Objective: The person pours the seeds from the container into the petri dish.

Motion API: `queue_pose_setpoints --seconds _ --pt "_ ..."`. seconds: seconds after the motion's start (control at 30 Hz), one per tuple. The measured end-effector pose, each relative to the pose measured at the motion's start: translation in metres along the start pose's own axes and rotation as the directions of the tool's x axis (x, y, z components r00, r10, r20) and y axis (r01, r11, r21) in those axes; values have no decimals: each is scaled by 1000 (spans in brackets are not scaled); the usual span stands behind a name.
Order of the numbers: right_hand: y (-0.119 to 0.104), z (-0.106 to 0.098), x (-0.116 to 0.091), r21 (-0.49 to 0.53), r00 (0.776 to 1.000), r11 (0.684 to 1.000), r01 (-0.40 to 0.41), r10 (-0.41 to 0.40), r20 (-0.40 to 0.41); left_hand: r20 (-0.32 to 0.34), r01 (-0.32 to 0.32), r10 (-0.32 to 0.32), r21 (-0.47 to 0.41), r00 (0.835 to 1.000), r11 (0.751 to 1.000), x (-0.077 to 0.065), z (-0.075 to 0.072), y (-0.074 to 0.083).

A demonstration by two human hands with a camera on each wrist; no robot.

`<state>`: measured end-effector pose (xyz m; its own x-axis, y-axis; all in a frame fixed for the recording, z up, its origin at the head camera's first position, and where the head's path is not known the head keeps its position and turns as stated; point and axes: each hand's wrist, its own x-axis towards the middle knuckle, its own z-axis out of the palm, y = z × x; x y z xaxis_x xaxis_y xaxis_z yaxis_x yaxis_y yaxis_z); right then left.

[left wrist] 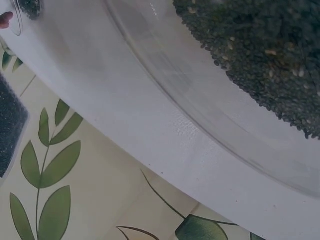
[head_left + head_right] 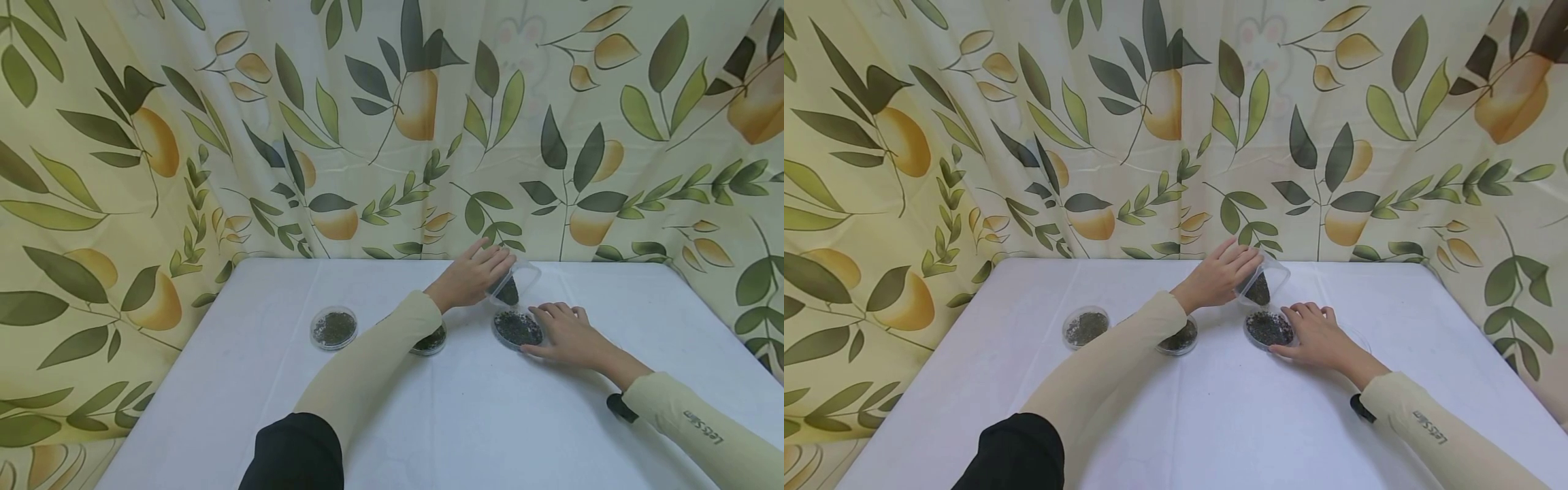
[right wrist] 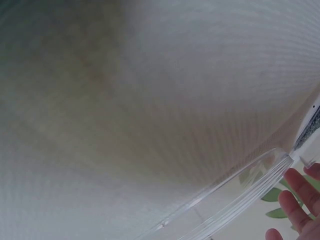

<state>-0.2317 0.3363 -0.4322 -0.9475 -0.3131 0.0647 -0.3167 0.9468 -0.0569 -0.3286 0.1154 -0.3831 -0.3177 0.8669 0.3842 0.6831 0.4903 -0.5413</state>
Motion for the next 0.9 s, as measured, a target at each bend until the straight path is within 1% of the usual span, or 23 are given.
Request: queue_pose_setpoints --seconds 0.13,0.33,0.5,0.9 --pt "0 0 0 1 1000 1000 2 -2 -1 1 -8 8 6 1000 1000 0 0 0" --pt "0 0 0 8 1000 1000 2 -2 1 -19 -15 15 27 1000 1000 0 2 1" --pt "0 0 0 7 1000 1000 1 -1 1 -23 -12 13 42 1000 999 1 0 2" --pt "-1 -1 -1 13 1000 1000 -3 2 5 -58 -4 5 25 998 1000 5 -2 6"
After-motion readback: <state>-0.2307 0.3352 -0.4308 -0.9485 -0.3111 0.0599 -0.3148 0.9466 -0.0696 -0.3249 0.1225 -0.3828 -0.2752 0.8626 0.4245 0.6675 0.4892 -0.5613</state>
